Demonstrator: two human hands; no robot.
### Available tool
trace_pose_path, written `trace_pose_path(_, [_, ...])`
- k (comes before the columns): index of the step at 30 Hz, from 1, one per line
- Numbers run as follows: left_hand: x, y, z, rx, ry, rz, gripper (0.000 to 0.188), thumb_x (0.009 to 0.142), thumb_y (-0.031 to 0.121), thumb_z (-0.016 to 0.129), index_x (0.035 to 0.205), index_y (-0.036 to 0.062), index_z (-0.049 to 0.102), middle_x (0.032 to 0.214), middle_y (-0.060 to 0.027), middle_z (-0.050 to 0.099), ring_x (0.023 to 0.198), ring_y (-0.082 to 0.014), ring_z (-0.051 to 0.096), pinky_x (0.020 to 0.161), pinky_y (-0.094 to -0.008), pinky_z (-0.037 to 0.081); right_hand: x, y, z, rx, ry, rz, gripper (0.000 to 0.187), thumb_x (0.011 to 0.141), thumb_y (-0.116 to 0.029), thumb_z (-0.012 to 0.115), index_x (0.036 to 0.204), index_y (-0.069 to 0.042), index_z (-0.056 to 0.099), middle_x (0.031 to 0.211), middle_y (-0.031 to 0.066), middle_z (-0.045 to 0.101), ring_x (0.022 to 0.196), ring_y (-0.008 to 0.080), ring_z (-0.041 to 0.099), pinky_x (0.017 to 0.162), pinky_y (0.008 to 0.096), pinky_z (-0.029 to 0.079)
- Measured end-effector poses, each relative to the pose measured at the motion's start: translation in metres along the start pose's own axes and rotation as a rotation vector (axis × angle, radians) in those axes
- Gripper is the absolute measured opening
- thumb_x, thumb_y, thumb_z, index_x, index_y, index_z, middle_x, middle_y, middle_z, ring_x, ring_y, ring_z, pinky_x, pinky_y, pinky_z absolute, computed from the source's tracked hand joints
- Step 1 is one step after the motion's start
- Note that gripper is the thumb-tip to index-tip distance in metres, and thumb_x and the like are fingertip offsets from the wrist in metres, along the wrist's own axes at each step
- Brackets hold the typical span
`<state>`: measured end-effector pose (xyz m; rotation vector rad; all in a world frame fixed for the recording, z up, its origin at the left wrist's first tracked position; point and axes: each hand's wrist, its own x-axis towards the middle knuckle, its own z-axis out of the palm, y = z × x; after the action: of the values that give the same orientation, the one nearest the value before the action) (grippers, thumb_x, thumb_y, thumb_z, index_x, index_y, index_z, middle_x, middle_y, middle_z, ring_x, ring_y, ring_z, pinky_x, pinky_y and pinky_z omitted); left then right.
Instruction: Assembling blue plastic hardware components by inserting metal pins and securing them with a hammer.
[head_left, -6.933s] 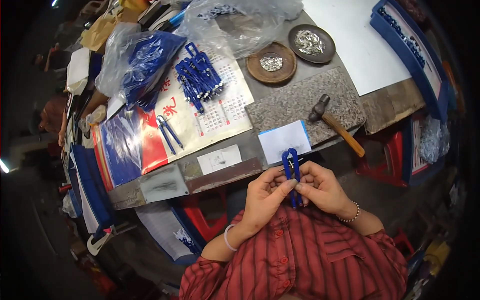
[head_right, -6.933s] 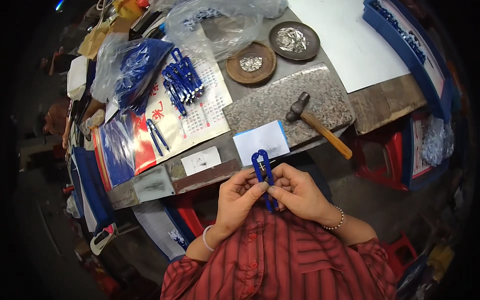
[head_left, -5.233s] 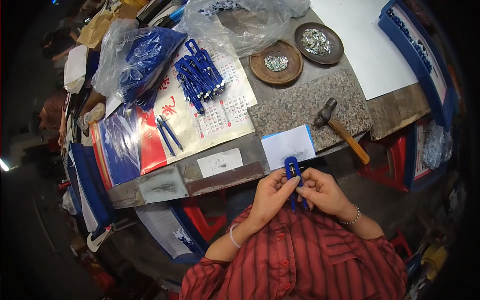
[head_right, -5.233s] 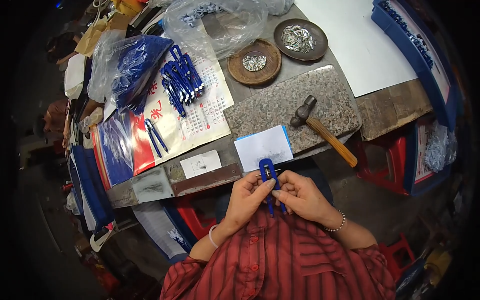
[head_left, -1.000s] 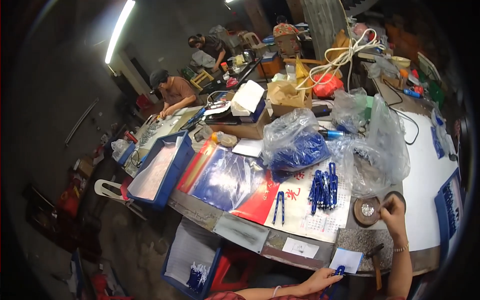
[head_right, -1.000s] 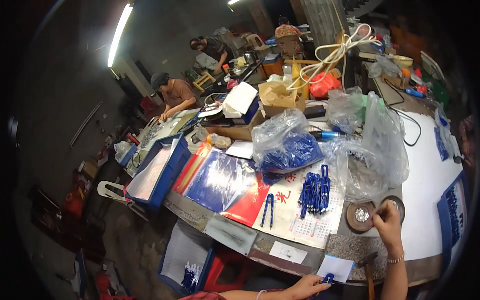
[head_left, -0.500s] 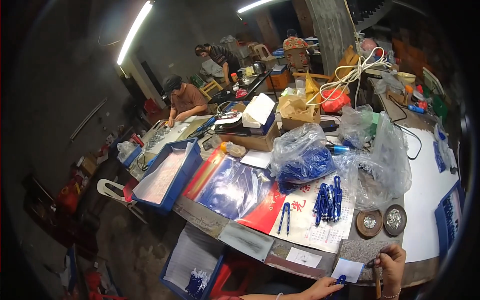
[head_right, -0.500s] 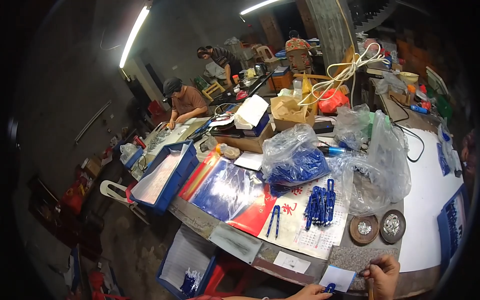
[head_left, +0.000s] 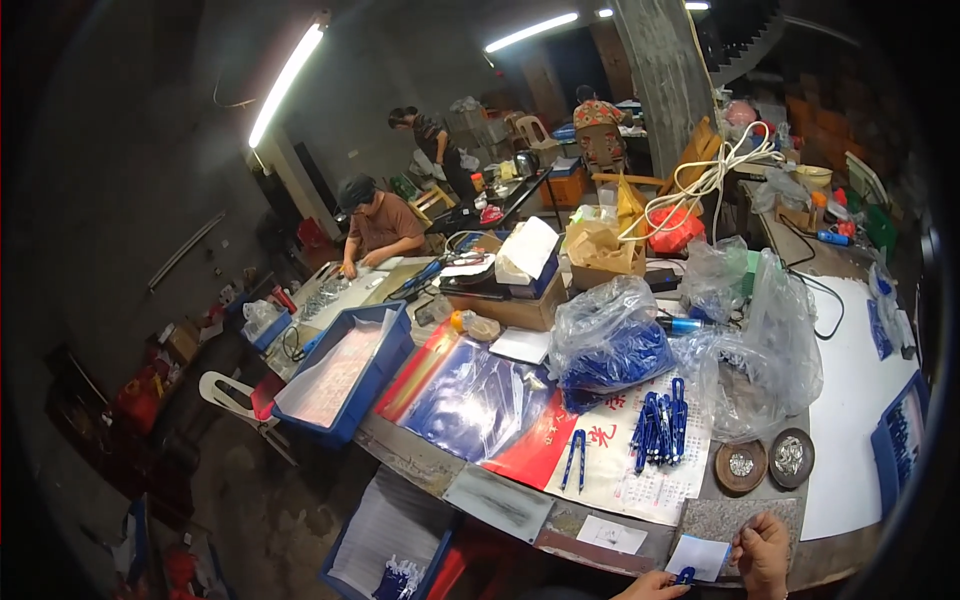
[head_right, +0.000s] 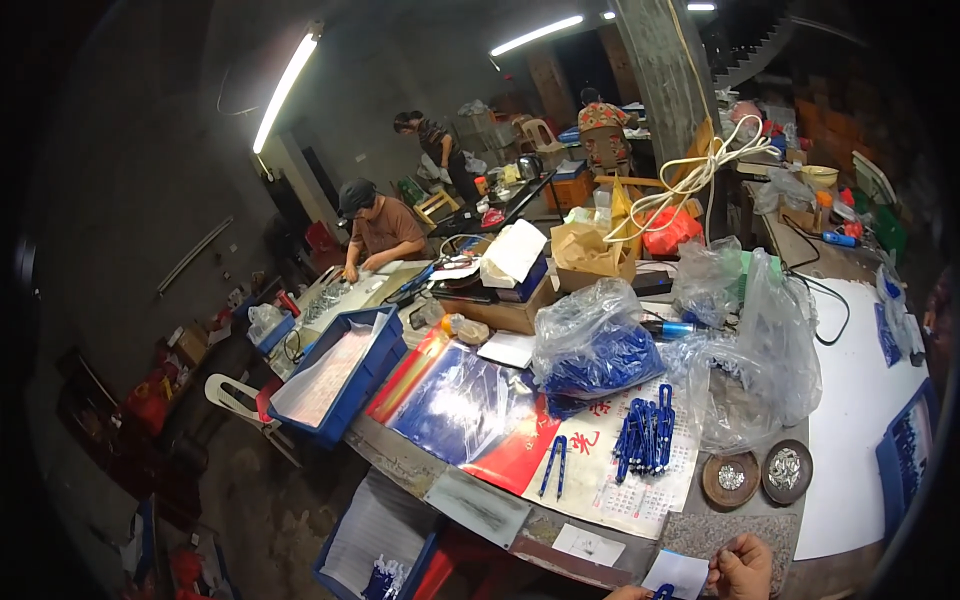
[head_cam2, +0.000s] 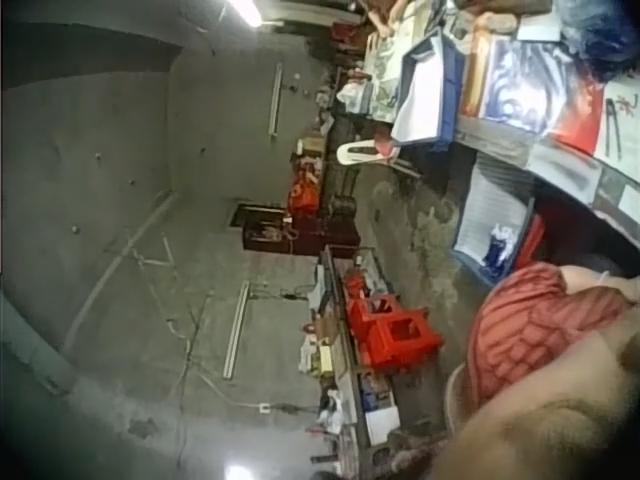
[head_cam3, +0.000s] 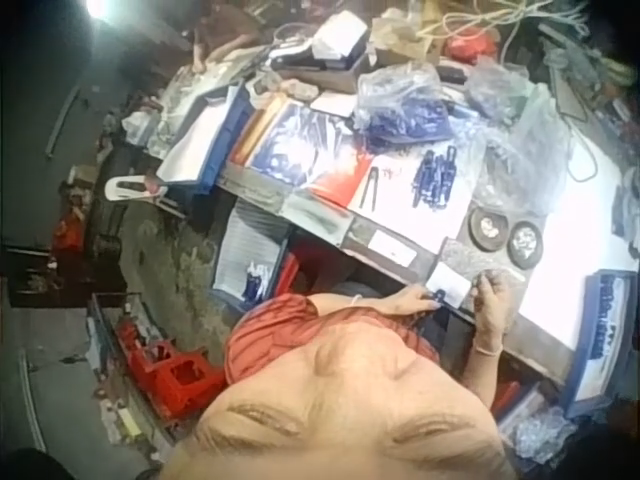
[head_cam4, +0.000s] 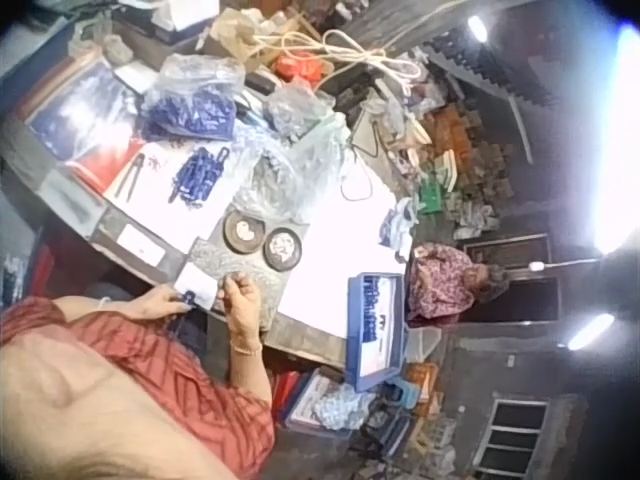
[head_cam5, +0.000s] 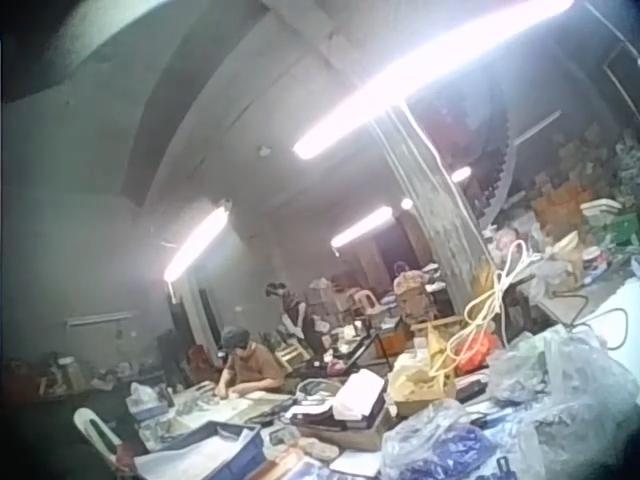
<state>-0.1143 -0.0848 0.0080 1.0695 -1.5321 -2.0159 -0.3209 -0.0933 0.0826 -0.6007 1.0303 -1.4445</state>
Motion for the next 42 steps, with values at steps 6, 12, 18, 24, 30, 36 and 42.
trace_pose_path(6, [0.009, -0.015, -0.001, -0.042, 0.021, -0.016, 0.029, 0.087, 0.028, 0.062, 0.076, 0.0016, 0.063, 0.059, -0.0027, 0.057, 0.051, -0.0104, 0.054, 0.045, -0.0262, 0.043, -0.013, -0.023, 0.031, -0.139, -0.004, 0.185, 0.008, 0.091, -0.002, 0.052, 0.088, -0.010, 0.054, 0.072, -0.0029, 0.051, 0.058, 0.0045, 0.046, 0.051, 0.0167, 0.037])
trace_pose_path(12, [0.007, -0.011, -0.003, 0.014, 0.020, 0.058, 0.028, 0.087, 0.028, 0.061, 0.077, 0.0017, 0.064, 0.058, -0.0026, 0.056, 0.049, -0.0104, 0.053, 0.044, -0.0257, 0.043, -0.018, -0.019, 0.029, -0.140, -0.065, 0.199, 0.008, 0.091, -0.003, 0.052, 0.088, -0.011, 0.053, 0.072, -0.0025, 0.051, 0.056, 0.0059, 0.046, 0.050, 0.0182, 0.038])
trace_pose_path(18, [0.003, 0.000, 0.001, 0.068, 0.052, 0.023, 0.028, 0.088, 0.028, 0.061, 0.076, 0.0024, 0.063, 0.056, -0.0020, 0.055, 0.047, -0.0096, 0.051, 0.043, -0.0250, 0.041, -0.024, -0.003, 0.042, -0.101, -0.079, 0.211, 0.007, 0.091, -0.004, 0.052, 0.086, -0.008, 0.051, 0.071, -0.0007, 0.050, 0.055, 0.0071, 0.046, 0.049, 0.0193, 0.039])
trace_pose_path(24, [0.005, -0.010, 0.010, -0.031, -0.030, -0.005, 0.031, 0.090, 0.030, 0.060, 0.079, 0.0019, 0.065, 0.066, 0.0033, 0.056, 0.063, -0.0052, 0.050, 0.054, -0.0241, 0.041, -0.037, 0.046, 0.023, 0.025, -0.115, 0.223, 0.009, 0.085, -0.005, 0.057, 0.083, -0.005, 0.047, 0.068, 0.0108, 0.056, 0.048, 0.0161, 0.053, 0.045, 0.0288, 0.046])
trace_pose_path(30, [0.008, 0.001, -0.004, 0.071, 0.009, 0.045, 0.022, 0.087, 0.006, 0.049, 0.071, 0.0049, 0.063, 0.065, -0.0002, 0.062, 0.059, -0.0073, 0.054, 0.052, -0.0222, 0.041, -0.039, 0.022, 0.047, -0.248, -0.070, 0.303, 0.015, 0.085, -0.009, 0.055, 0.074, 0.000, 0.051, 0.061, 0.0074, 0.056, 0.048, 0.0124, 0.052, 0.045, 0.0245, 0.040])
trace_pose_path(36, [0.011, -0.012, -0.011, -0.159, -0.017, -0.129, 0.017, 0.092, 0.019, 0.059, 0.090, 0.0030, 0.065, 0.065, 0.0044, 0.056, 0.057, -0.0008, 0.045, 0.048, -0.0188, 0.035, -0.036, 0.031, 0.026, 0.305, -0.051, 0.267, 0.014, 0.091, -0.014, 0.057, 0.087, -0.001, 0.052, 0.077, 0.0066, 0.056, 0.054, 0.0083, 0.050, 0.046, 0.0217, 0.042])
trace_pose_path(42, [0.010, 0.006, 0.001, -0.144, -0.017, -0.202, 0.016, 0.091, 0.019, 0.061, 0.092, 0.0029, 0.064, 0.065, 0.0059, 0.054, 0.056, -0.0001, 0.044, 0.049, -0.0172, 0.033, -0.051, 0.044, 0.001, 0.444, 0.037, 0.323, 0.011, 0.093, -0.014, 0.055, 0.091, -0.002, 0.054, 0.082, 0.0049, 0.059, 0.061, 0.0073, 0.053, 0.055, 0.0217, 0.045])
